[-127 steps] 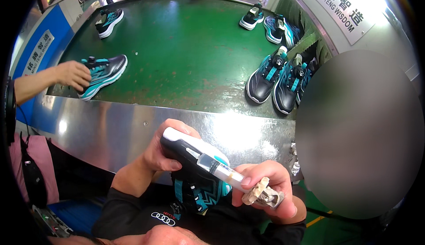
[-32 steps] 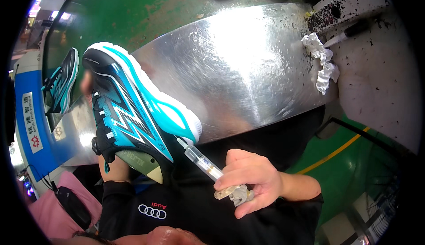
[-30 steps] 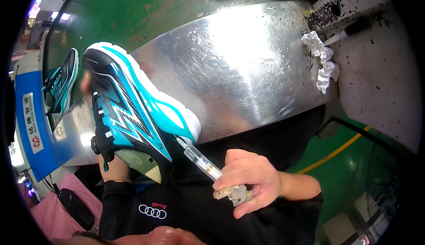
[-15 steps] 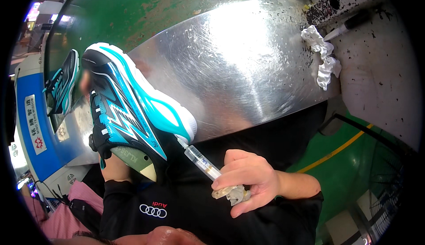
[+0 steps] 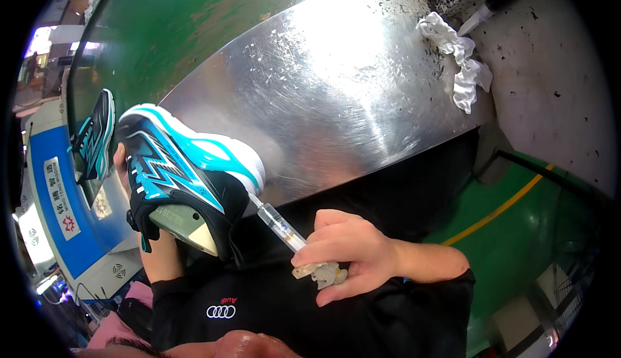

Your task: The person picks up shoes from a conveyor belt, applies adhesive along the sole seams using a syringe, and places the shoes back onto the conveyor belt.

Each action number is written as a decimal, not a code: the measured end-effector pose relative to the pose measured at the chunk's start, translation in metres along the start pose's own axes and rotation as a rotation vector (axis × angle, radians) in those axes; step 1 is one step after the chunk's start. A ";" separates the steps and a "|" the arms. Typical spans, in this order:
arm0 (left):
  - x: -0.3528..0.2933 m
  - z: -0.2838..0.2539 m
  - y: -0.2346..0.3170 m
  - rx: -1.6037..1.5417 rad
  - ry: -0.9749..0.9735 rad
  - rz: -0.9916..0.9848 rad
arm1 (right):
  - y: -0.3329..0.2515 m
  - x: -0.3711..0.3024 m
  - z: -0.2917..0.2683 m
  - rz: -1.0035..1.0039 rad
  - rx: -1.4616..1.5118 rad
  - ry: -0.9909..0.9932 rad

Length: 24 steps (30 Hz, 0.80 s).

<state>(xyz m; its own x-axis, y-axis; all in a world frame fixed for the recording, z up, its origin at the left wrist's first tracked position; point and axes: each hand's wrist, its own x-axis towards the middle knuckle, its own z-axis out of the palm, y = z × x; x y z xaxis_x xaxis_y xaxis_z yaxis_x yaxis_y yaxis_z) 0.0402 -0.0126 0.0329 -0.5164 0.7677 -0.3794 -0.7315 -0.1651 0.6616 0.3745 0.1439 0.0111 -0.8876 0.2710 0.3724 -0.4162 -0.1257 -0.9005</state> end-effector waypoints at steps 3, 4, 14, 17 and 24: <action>-0.022 -0.020 0.009 0.152 -0.002 -0.030 | 0.008 0.000 0.004 -0.026 -0.032 0.048; -0.028 -0.027 0.010 0.162 0.018 -0.042 | 0.011 0.001 0.005 -0.026 -0.046 0.052; -0.111 -0.076 0.016 0.470 0.335 0.081 | 0.018 0.013 0.015 -0.024 -0.121 0.050; -0.130 -0.052 -0.003 0.450 0.472 0.014 | 0.020 0.015 0.019 -0.043 -0.147 0.066; -0.171 -0.040 -0.044 0.138 0.328 -0.133 | 0.009 0.019 0.022 0.021 -0.167 0.044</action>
<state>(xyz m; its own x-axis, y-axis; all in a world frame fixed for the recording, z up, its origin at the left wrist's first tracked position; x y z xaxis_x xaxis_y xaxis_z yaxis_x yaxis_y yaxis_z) 0.1427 -0.1613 0.0429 -0.5524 0.5344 -0.6397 -0.7462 0.0249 0.6652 0.3496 0.1265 0.0149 -0.8846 0.3119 0.3467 -0.3563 0.0274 -0.9340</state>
